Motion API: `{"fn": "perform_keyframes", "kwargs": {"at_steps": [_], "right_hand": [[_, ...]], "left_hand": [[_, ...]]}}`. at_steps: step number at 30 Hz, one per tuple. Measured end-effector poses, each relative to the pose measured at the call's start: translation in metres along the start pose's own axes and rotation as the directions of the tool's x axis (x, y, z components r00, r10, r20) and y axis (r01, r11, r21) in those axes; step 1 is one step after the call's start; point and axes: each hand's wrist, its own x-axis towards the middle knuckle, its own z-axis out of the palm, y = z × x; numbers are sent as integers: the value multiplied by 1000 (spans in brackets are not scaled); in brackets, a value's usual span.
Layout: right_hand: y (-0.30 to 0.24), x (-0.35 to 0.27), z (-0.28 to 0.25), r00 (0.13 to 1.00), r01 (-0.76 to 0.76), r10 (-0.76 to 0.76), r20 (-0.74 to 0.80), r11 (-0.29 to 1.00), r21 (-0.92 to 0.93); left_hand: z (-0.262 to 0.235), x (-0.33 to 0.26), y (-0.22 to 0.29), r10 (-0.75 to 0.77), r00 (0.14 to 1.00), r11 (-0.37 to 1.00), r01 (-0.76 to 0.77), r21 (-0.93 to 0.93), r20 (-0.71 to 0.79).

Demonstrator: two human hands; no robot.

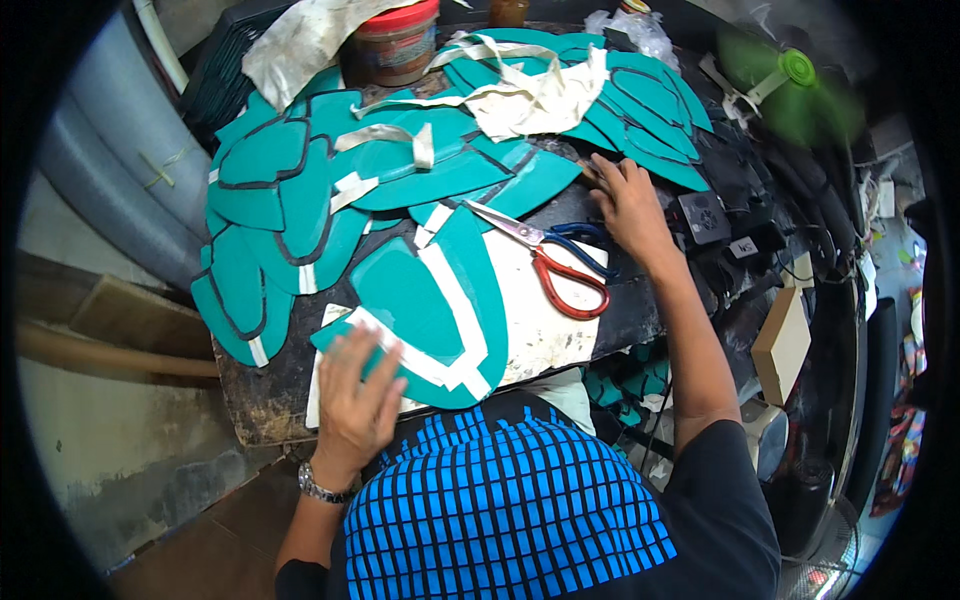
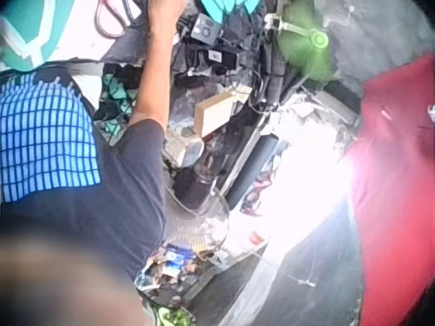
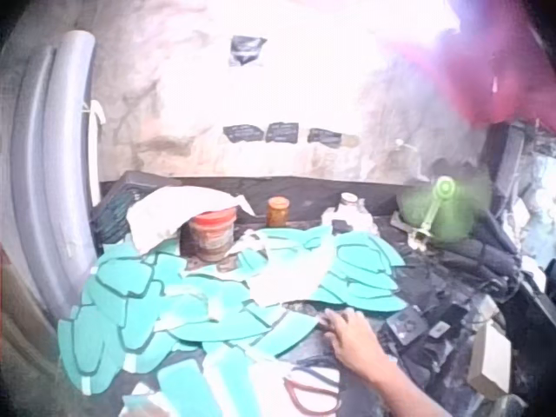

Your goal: The person uses red-handled scissors to cut strips from a white fabric sheet and then applies the strips to the edges of green foam pieces. The person repeatedly cuts, peels, and presses the strips onto the foam, working one piece at a time.

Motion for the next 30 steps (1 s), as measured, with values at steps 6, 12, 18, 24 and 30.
{"fn": "perform_keyframes", "kwargs": {"at_steps": [6,12,18,24,30], "right_hand": [[9,28,-7,981,97,-94,167,995,-11],[-26,24,-57,966,-13,55,253,986,-165],[-40,-11,-75,986,138,-67,150,832,-537],[-23,-22,-60,985,-123,59,-164,903,-411],[-37,-47,-55,976,-218,218,31,937,275]], "left_hand": [[-5,2,-17,-184,983,978,181,101,26],[-3,-3,-22,-165,986,983,163,79,18],[-4,-3,-19,-161,985,983,155,97,60],[-7,0,-17,-170,983,984,166,66,62],[-10,7,-15,-190,979,981,187,46,78]]}}
